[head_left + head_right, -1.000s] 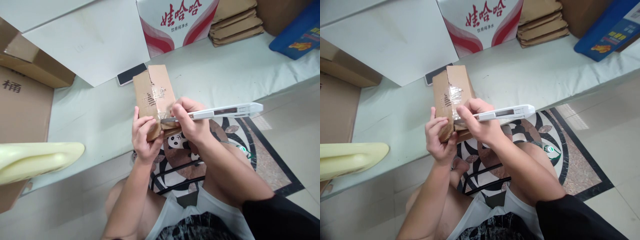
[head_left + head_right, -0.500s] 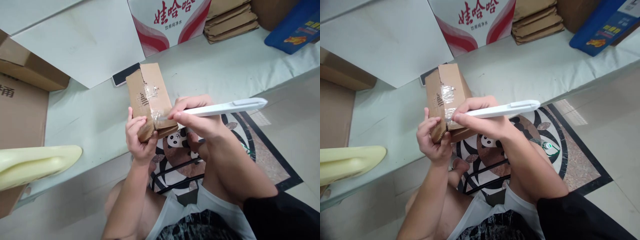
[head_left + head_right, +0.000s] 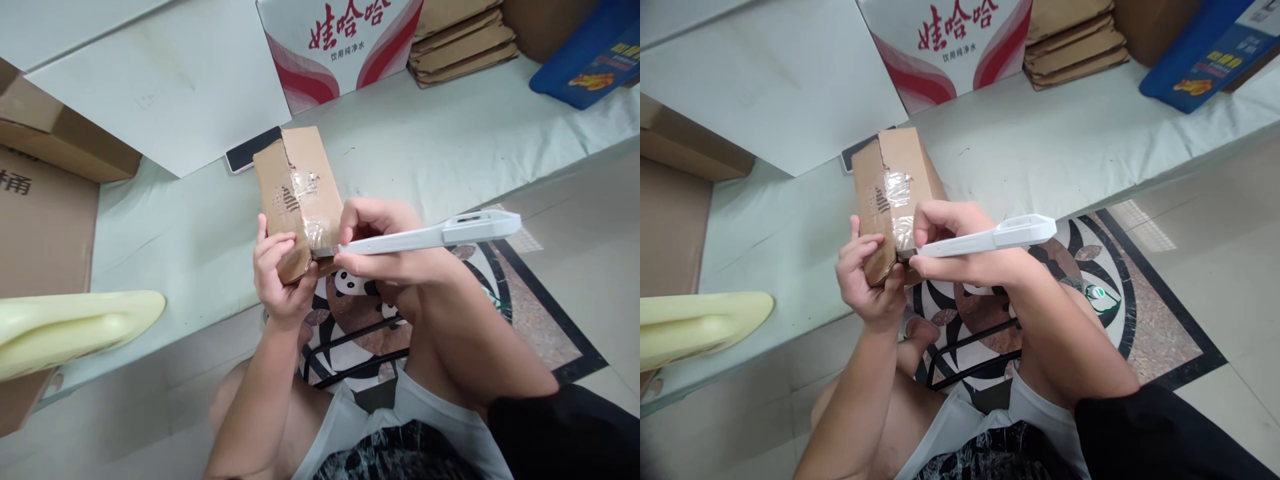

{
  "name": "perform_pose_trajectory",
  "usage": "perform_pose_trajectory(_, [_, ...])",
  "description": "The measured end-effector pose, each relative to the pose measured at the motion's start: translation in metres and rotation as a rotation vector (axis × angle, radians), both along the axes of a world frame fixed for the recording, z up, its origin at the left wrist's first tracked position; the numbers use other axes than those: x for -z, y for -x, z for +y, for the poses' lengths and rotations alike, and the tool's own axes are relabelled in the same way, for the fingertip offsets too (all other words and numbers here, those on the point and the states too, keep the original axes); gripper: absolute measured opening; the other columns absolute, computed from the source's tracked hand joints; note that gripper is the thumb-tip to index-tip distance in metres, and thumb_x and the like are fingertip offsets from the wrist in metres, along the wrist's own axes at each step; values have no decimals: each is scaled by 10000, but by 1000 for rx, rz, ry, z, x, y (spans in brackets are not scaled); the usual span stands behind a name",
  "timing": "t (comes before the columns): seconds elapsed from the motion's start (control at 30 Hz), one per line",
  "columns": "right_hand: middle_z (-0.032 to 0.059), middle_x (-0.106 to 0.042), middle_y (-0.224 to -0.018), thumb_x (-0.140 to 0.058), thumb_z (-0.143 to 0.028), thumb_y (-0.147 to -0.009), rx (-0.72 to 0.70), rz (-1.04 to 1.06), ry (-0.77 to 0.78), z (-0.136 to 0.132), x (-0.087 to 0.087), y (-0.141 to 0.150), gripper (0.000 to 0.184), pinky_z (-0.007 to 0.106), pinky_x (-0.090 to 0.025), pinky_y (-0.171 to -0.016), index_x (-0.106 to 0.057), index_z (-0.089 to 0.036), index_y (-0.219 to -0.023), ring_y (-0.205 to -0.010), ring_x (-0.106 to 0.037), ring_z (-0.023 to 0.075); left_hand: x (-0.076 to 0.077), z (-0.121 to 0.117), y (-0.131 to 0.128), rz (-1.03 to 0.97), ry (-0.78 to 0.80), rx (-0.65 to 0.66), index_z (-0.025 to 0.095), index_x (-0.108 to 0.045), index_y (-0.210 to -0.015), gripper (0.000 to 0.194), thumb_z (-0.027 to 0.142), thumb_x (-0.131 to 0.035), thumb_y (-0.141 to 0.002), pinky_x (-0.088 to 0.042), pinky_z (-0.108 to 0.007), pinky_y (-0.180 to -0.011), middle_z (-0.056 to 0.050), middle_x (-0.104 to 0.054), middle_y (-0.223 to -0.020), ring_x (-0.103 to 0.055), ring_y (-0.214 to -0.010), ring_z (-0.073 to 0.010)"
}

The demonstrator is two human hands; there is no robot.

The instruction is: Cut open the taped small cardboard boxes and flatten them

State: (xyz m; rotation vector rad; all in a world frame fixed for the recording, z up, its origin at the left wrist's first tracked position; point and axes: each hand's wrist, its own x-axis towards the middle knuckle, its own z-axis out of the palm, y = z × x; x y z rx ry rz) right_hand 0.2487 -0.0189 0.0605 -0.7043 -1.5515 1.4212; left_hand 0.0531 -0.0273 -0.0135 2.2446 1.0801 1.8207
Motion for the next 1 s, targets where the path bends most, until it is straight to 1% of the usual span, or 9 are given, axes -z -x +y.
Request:
perform_pose_trajectory(0.13, [-49, -545, -648, -740, -202, -765, 76, -35, 9, 0, 2, 3, 222, 221, -362, -497, -520, -202, -741, -560, -469, 70, -1, 0, 0, 4, 13, 8, 239, -597, -1180, 272, 393, -654, -963, -370, -703, -1220, -26, -653, -1054, -679, -999, -209])
perform_pose_trajectory(0.27, [-34, -570, -688, -771, -250, -764, 131, -56, 58, 1, 4, 4, 243, 234, -382, -531, -534, -199, -764, -604, -493, 85, -3, 0, -1, 3, 8, 19, 224, -616, -1161, 259, 366, -666, -950, -371, -689, -1227, -29, -657, -1038, -679, -993, -206])
perform_pose_trajectory(0.43, [-44, -554, -678, -834, -301, -723, 197, -93, 101, 4, 4, 4, 311, 242, -342, -528, -545, -193, -763, -591, -454, 81, -4, 0, -2, 19, 9, 20, 228, -617, -1123, 218, 320, -665, -931, -387, -675, -1224, -15, -650, -1023, -676, -986, -194])
perform_pose_trajectory(0.53, [-48, -546, -679, -844, -332, -716, 238, -107, 110, 5, 5, 6, 332, 247, -344, -551, -548, -190, -763, -607, -451, 83, -4, 0, -2, 25, 11, 3, 233, -612, -1091, 188, 326, -652, -933, -401, -684, -1210, -8, -645, -1020, -676, -976, -193])
perform_pose_trajectory(0.7, [-49, -549, -685, -855, -363, -714, 256, -98, 120, 5, 7, 8, 356, 250, -346, -568, -546, -196, -769, -625, -455, 90, -5, 0, -3, 25, 14, 0, 233, -614, -1080, 178, 325, -656, -933, -391, -680, -1217, -9, -639, -1023, -678, -978, -195])
perform_pose_trajectory(0.8, [-44, -560, -697, -835, -352, -737, 260, -107, 103, 4, 9, 10, 321, 254, -351, -572, -559, -197, -789, -631, -463, 96, -4, 0, -3, 27, 19, 0, 239, -607, -1074, 178, 339, -658, -936, -383, -680, -1219, -7, -633, -1022, -679, -979, -197])
perform_pose_trajectory(1.0, [-24, -606, -766, -789, -360, -780, 321, -183, 8, 5, 17, 15, 270, 264, -377, -615, -579, -195, -824, -686, -510, 112, -4, -1, -3, 45, 31, -10, 247, -588, -1110, 200, 381, -625, -965, -387, -705, -1201, -15, -632, -1038, -680, -978, -211])
